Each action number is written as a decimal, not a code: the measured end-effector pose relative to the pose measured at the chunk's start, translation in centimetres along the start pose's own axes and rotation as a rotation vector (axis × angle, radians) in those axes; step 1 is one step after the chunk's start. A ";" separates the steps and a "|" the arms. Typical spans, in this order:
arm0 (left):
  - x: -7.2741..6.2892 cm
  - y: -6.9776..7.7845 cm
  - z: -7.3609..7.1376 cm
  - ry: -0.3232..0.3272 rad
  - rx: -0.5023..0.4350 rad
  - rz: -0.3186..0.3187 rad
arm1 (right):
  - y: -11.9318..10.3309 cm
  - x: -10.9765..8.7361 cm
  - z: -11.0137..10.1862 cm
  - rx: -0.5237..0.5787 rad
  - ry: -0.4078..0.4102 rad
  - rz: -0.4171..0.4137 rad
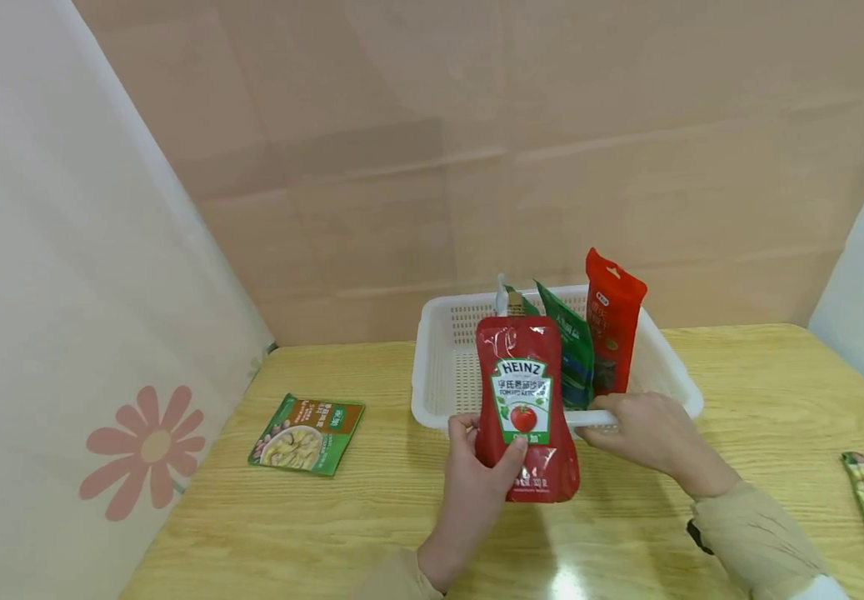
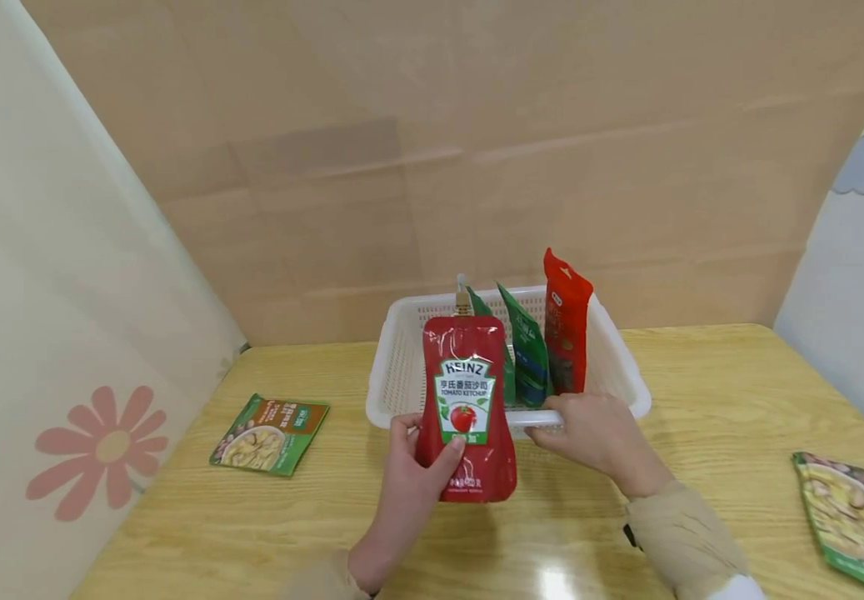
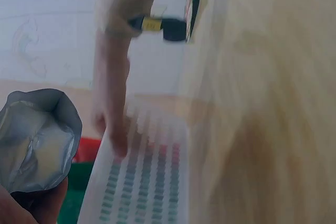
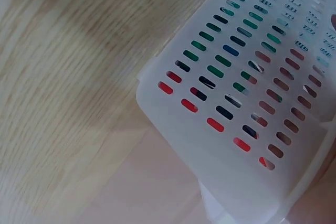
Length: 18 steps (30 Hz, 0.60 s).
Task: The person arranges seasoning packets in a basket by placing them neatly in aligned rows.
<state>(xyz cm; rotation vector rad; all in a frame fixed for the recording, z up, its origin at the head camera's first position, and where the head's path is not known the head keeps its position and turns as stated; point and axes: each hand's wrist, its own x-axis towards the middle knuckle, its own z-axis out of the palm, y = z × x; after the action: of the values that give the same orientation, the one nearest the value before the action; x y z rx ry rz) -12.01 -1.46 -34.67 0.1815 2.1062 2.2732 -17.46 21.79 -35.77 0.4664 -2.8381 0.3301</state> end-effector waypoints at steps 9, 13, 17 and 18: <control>-1.3 -0.7 1.7 -0.062 -0.103 -0.004 | -0.3 0.5 -0.4 0.079 -0.068 0.045; -1.4 -0.7 1.8 -0.059 -0.098 0.003 | -0.4 0.6 -0.7 0.160 -0.093 0.082; -1.5 -0.6 1.8 -0.072 -0.095 -0.005 | -0.4 0.6 -1.0 0.244 -0.065 0.107; -1.6 -0.6 1.8 -0.074 -0.093 -0.007 | -0.4 0.7 -1.0 0.271 -0.055 0.113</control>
<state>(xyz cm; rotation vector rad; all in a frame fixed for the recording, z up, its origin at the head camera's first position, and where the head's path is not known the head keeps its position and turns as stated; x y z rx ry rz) -10.26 0.20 -35.21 0.2503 1.9579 2.3164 -17.72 21.50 -34.56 0.3712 -2.8914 0.7415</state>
